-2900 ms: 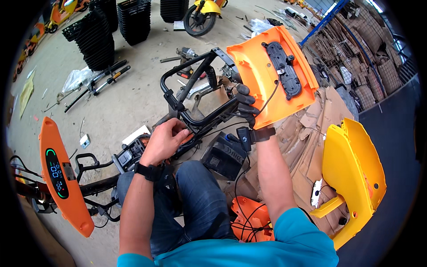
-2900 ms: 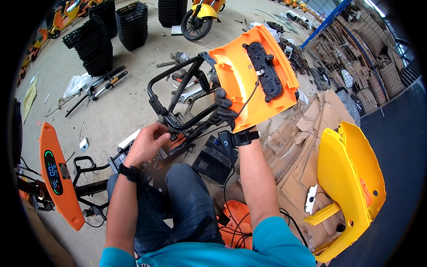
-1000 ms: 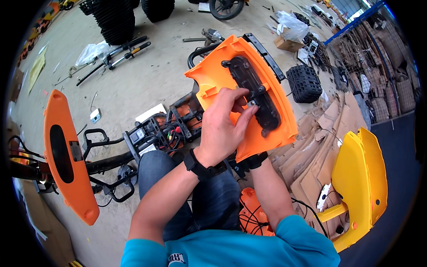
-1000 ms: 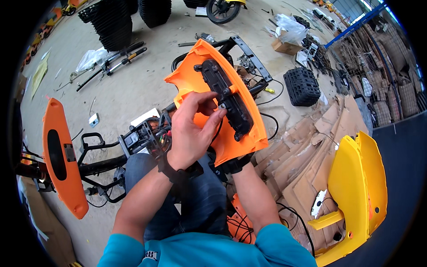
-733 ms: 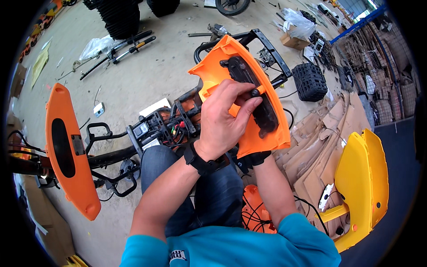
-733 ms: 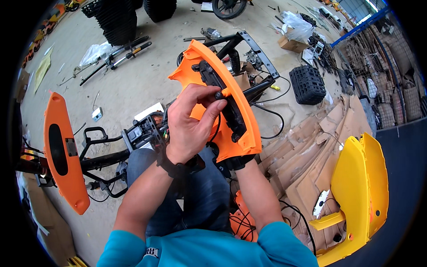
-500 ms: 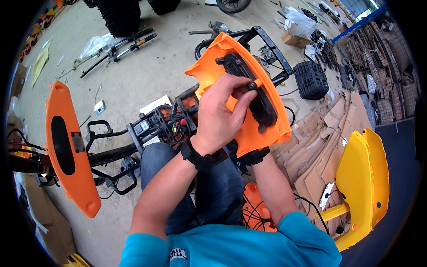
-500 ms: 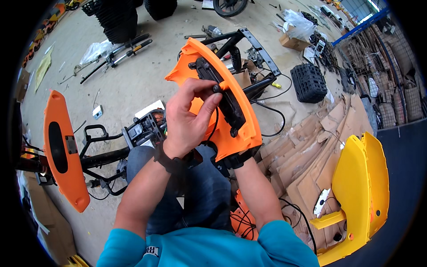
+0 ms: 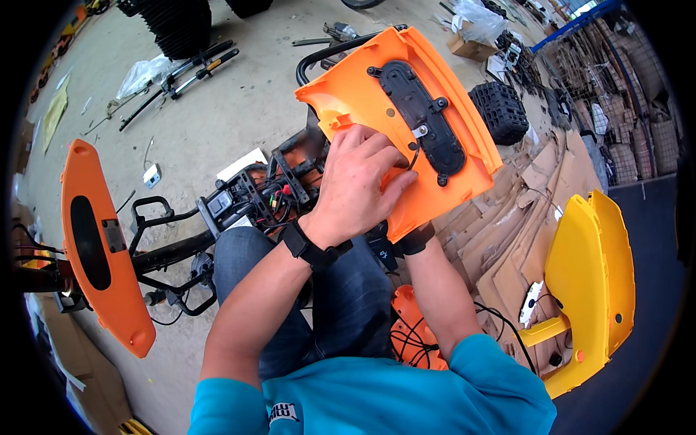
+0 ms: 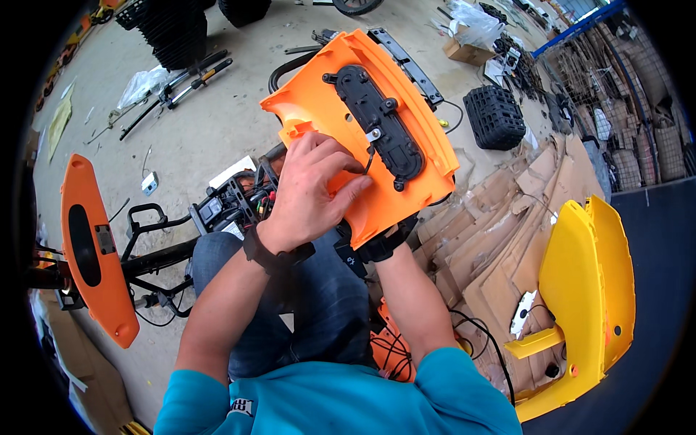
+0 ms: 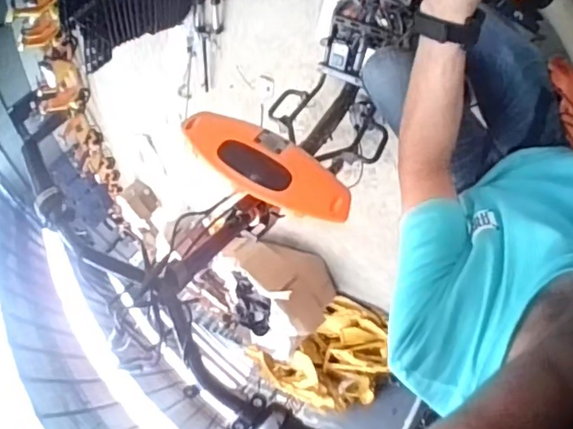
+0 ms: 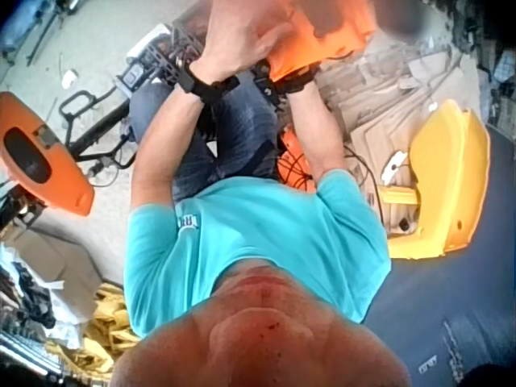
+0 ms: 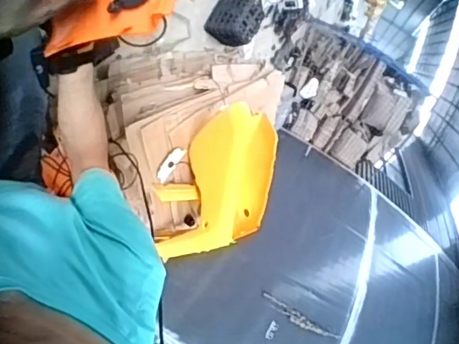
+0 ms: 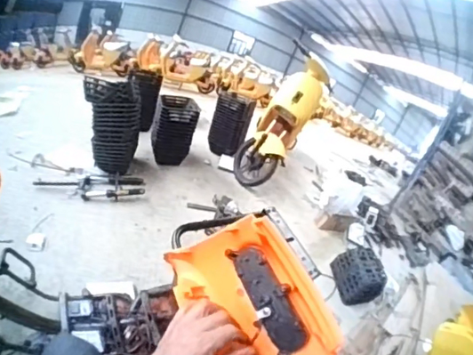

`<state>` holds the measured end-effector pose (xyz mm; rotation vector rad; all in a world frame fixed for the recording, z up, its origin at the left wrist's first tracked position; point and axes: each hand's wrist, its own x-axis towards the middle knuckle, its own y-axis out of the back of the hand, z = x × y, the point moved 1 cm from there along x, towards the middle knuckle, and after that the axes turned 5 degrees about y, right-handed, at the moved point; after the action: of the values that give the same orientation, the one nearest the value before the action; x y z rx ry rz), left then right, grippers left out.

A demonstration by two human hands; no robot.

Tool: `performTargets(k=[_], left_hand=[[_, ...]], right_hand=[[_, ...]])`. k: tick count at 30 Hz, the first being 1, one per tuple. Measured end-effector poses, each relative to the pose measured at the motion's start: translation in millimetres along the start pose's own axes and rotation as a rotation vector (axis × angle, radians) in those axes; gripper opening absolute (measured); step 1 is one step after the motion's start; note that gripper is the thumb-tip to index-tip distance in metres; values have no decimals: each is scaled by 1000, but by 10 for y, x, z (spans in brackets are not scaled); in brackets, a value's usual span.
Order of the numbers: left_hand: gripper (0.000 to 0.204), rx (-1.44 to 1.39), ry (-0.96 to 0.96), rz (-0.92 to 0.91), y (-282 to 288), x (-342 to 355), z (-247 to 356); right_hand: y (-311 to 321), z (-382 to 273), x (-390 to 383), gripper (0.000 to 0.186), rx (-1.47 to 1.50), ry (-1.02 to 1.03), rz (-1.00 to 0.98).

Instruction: The person removes and replaces plastic body panels, manipulates electrical wiring, and handles a battery component on an electric scooter frame while sitting on the floor.

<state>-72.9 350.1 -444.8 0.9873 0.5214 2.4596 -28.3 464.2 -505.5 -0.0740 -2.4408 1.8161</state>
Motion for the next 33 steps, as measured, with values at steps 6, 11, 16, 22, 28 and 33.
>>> performTargets(k=[6, 11, 16, 22, 28, 33], left_hand=[[14, 80, 108, 20, -87, -35, -34], [21, 126, 152, 101, -77, -38, -27], [31, -40, 53, 372, 17, 14, 42], [34, -1131, 700, 395, 117, -62, -312], [34, -14, 422, 138, 82, -158, -244], [37, 163, 371, 87, 210, -202, -241]], right_hand=[[2, -17, 12, 33, -12, 8, 6], [-21, -50, 75, 33, -39, 16, 9], [-73, -561, 209, 32, -251, 160, 52], [-104, -1271, 752, 34, -1461, 235, -185], [-76, -1311, 1301, 45, -2024, 224, -369], [143, -1391, 1414, 41, -2161, 115, -297]])
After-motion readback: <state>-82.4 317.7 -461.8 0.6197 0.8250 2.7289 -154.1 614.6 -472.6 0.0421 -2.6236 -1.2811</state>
